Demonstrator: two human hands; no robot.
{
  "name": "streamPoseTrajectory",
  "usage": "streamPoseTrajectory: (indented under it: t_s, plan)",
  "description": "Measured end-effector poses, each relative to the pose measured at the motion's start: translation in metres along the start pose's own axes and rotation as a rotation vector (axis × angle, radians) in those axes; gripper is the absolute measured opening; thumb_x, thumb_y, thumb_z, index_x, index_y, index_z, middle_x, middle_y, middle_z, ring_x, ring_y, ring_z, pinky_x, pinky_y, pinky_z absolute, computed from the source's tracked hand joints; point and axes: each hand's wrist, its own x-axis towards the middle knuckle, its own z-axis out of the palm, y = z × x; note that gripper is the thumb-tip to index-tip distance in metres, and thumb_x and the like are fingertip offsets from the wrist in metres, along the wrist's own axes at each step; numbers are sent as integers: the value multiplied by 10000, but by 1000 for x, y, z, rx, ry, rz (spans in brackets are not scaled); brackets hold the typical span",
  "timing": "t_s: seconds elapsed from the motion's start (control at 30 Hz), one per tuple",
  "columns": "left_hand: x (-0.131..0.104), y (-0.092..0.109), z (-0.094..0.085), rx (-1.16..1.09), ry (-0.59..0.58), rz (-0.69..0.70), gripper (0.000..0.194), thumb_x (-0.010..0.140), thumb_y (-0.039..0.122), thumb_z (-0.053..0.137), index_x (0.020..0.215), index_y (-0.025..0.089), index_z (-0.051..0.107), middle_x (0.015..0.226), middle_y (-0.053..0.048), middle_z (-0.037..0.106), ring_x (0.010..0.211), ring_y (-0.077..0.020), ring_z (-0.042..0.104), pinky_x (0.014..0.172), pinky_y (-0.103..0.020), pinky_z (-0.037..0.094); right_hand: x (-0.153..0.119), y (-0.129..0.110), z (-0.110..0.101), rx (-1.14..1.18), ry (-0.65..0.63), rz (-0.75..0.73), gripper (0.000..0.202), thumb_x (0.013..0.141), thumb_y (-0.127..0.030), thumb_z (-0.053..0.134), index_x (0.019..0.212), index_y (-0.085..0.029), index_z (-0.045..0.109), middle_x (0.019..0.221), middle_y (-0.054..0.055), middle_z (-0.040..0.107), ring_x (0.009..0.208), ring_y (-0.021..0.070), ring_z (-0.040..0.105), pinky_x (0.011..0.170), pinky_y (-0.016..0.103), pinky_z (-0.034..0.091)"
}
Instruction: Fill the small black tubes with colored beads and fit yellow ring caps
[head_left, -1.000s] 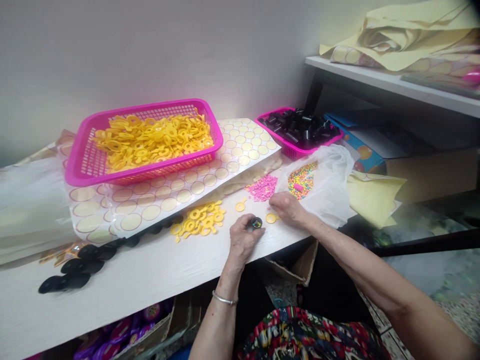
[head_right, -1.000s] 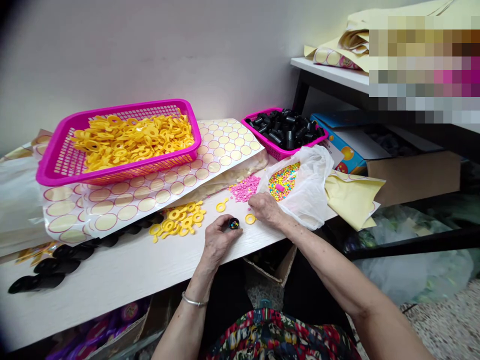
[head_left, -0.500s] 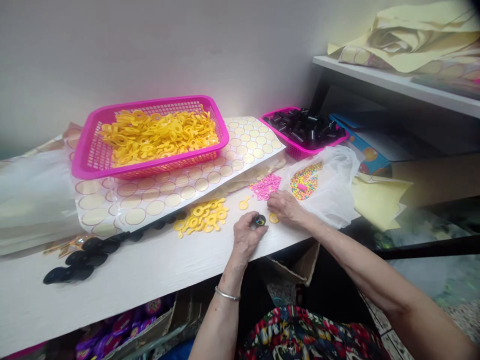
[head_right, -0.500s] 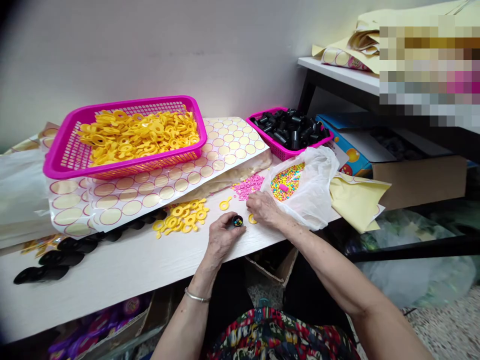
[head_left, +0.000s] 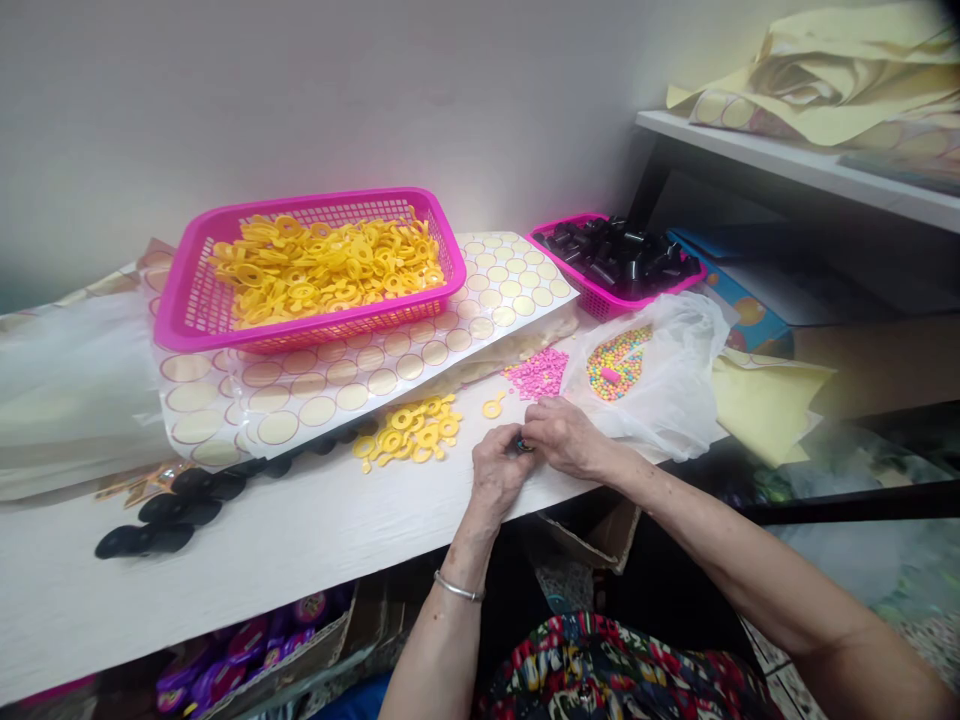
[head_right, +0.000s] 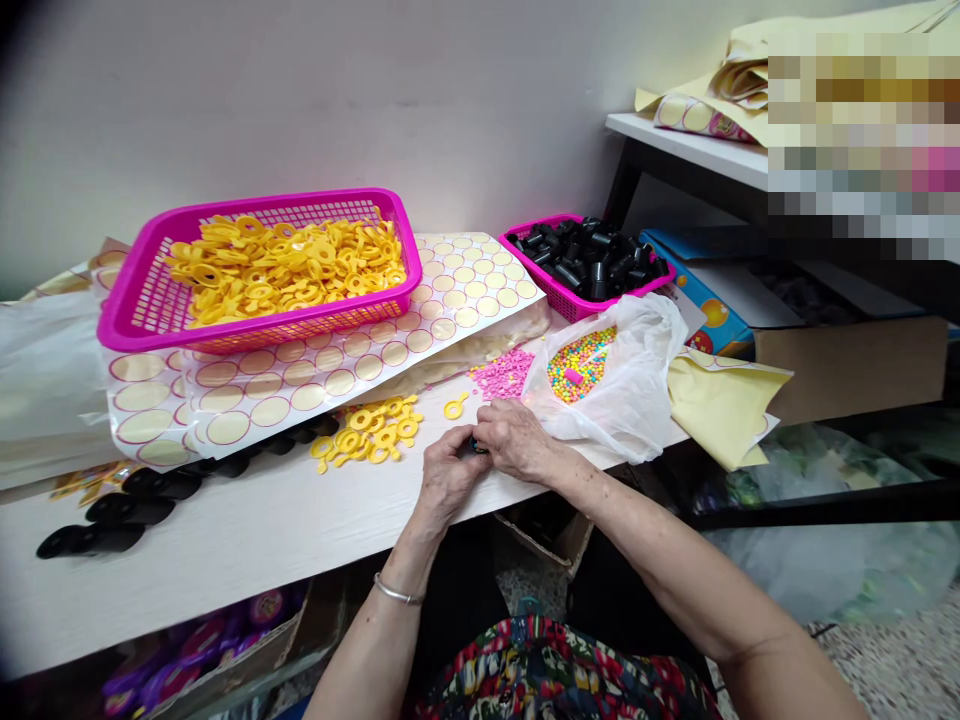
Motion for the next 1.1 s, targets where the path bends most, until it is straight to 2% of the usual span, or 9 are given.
streamPoseTrajectory:
  t_s: [0.27,0.4,0.5,0.6,0.67,0.83,0.93,1.03,1.1]
  plan:
    - [0,2,0,-8,-1,-13,271,586,189,685,857,198,678,823,-3,668,786,-170,582,774,-295,452,6,-6,1,-87,-83,13,155,813,-152,475,773,-167,625,748,47,542,752,185,421,653,309,291]
    - [0,3,1,-4,5,-27,302,578,188,684,879,205,677,821,4,668,772,-163,583,760,-287,456,5,-5,-9,117,-70,51,150,808,-141,499,741,-158,632,731,36,540,747,164,457,663,287,329]
    - [-1,2,1,-13,11,-32,297,590,234,690,884,199,673,812,-3,662,768,-158,584,753,-283,461,-4,2,-14,421,56,117,97,798,-149,535,786,-158,631,746,21,546,737,139,495,659,255,373]
    - [-1,1,1,6,24,-33,309,555,258,723,851,191,665,799,-7,655,754,-156,582,752,-287,465,-18,11,-12,528,254,242,75,796,-148,531,792,-156,606,744,15,548,720,131,516,666,255,399]
    - [-1,1,0,22,27,-28,316,533,247,734,835,190,661,805,-7,654,751,-156,583,747,-286,465,-28,13,-8,466,286,328,85,808,-144,512,774,-157,589,739,16,549,713,131,519,673,258,402]
    - [0,1,-1,34,28,-37,302,543,236,715,835,186,654,801,-3,652,752,-156,586,746,-286,467,-40,3,3,77,69,393,50,787,-202,563,821,-167,571,883,59,570,827,182,505,691,278,380]
    - [-1,1,-1,26,13,-40,302,558,233,707,850,180,648,808,-3,651,756,-149,586,754,-279,467,-39,-2,9,-106,21,399,117,790,-273,570,837,-166,564,900,81,569,847,213,478,689,302,356]
    - [-2,2,0,5,13,-58,326,553,242,717,863,173,642,819,-5,649,762,-148,588,755,-275,471,-39,-2,14,-149,28,370,111,820,-255,509,826,-161,568,867,85,569,823,215,473,698,320,335]
    - [-1,2,0,1,9,-76,341,553,259,725,870,171,640,818,-8,646,772,-152,589,761,-281,473,-42,-3,15,-81,80,365,112,815,-228,491,802,-157,577,829,82,568,808,209,475,706,324,330]
